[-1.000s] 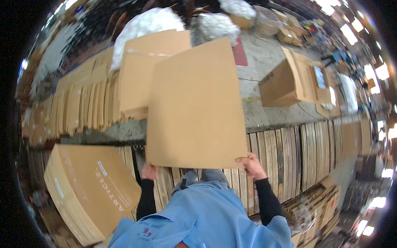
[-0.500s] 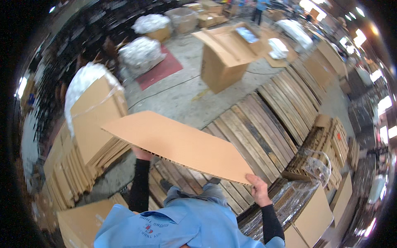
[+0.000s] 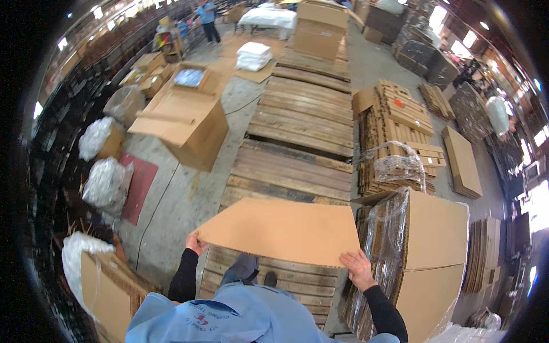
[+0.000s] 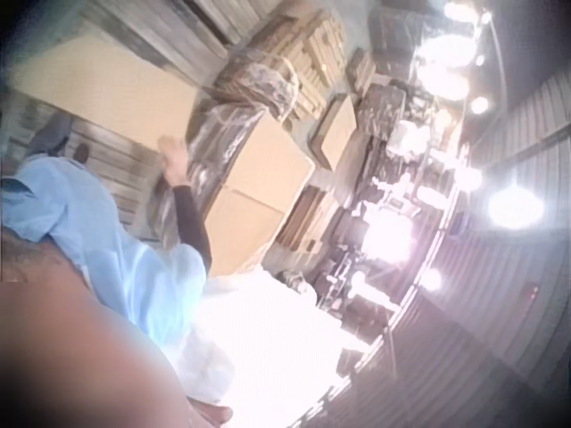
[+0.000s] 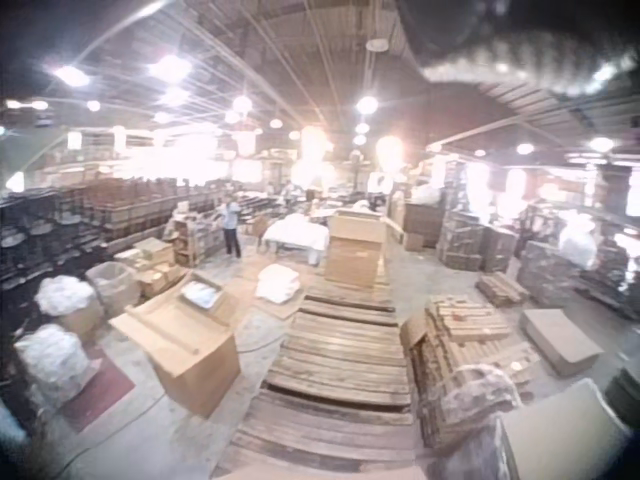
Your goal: The person places a wrapped chair into a large cardboard box, adds protective foam and cardboard dividers, then closes and tapes the box shut. The person uses a handheld tape dispenser to seal the box flaps.
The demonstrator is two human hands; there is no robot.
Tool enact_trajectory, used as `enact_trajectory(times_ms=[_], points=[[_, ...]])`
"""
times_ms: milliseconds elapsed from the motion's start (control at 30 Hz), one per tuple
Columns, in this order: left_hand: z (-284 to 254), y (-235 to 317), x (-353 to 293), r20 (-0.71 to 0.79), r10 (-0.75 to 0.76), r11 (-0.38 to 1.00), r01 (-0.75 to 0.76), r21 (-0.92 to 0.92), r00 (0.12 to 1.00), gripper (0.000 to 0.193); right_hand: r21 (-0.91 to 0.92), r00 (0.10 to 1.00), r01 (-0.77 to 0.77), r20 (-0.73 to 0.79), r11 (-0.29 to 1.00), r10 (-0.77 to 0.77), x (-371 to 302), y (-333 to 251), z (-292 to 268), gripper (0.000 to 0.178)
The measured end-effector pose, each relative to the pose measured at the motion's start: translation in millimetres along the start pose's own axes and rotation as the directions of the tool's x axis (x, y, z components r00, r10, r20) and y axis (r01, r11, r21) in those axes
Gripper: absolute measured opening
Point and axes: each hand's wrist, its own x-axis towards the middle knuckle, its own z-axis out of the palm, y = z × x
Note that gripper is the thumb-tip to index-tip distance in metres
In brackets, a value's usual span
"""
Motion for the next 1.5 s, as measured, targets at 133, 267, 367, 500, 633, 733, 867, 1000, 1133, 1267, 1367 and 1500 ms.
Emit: enact_trajectory(times_ms=[133, 267, 367, 500, 633, 733, 867, 1000, 1133, 1267, 1367, 1500], points=[[100.9, 12.1, 115.0, -0.057, -0.069, 0.997, 0.066, -0.037, 0.996, 0.040, -0.017, 0.995, -0.101, -0.011, 0.995, 0.101, 40.9, 49.9, -2.9, 0.056], [205.2, 44.0, 202.5, -0.030, -0.120, 0.980, 0.113, -0.161, 0.992, 0.070, -0.064, 0.980, -0.195, -0.039, 0.979, 0.193, 99.9, 83.3, -26.1, 0.058], [309.8, 84.4, 239.4, 0.015, -0.102, 0.995, 0.102, -0.008, 0.995, 0.082, -0.033, 0.898, -0.426, -0.137, 0.904, 0.418, 135.5, 99.4, -41.6, 0.055], [444.5, 141.8, 280.1, 0.095, -0.016, 0.977, -0.004, 0.213, 0.995, 0.084, 0.288, 0.567, -0.765, -0.123, 0.576, 0.815, 180.2, 163.4, -37.7, 0.043], [541.5, 194.6, 328.8, 0.111, 0.015, 0.971, -0.041, 0.234, 0.994, 0.084, 0.789, 0.359, -0.607, 0.382, -0.098, 0.851, 223.1, 256.2, -1.9, 0.059], [598.7, 230.2, 378.7, 0.146, 0.055, 0.948, -0.097, 0.302, 0.988, 0.081, 0.869, 0.044, -0.389, 0.350, -0.306, 0.936, 268.0, 320.5, 46.4, 0.066], [675.3, 270.7, 409.9, -0.061, 0.088, 0.984, -0.077, 0.163, 0.994, 0.048, 0.960, 0.001, -0.002, 0.280, -0.280, 0.960, 356.5, 427.2, 110.0, 0.043], [719.3, 327.2, 434.1, -0.117, 0.187, 0.982, -0.190, -0.015, 0.975, 0.030, 0.957, 0.069, 0.031, 0.287, -0.289, 0.956, 533.6, 484.4, 88.0, 0.037], [784.9, 339.1, 487.9, 0.063, -0.085, 0.995, 0.088, -0.056, 0.994, 0.027, 0.948, 0.182, 0.024, 0.309, -0.318, 0.934, 688.6, 538.4, 49.3, 0.040], [915.9, 299.9, 535.9, 0.165, -0.283, 0.951, 0.298, -0.077, 0.945, 0.022, 0.986, 0.312, 0.012, 0.157, -0.169, 0.937, 801.2, 628.0, 47.0, 0.042], [1025.7, 296.9, 579.4, 0.179, -0.240, 0.953, 0.267, -0.145, 0.954, 0.023, 0.982, 0.311, 0.017, 0.172, -0.186, 0.935, 880.4, 690.2, 30.2, 0.041], [1152.9, 341.0, 652.1, 0.222, -0.216, 0.975, 0.222, 0.001, 0.951, 0.026, 0.961, 0.153, 0.037, 0.266, -0.275, 0.952, 933.4, 784.2, -0.7, 0.037]])
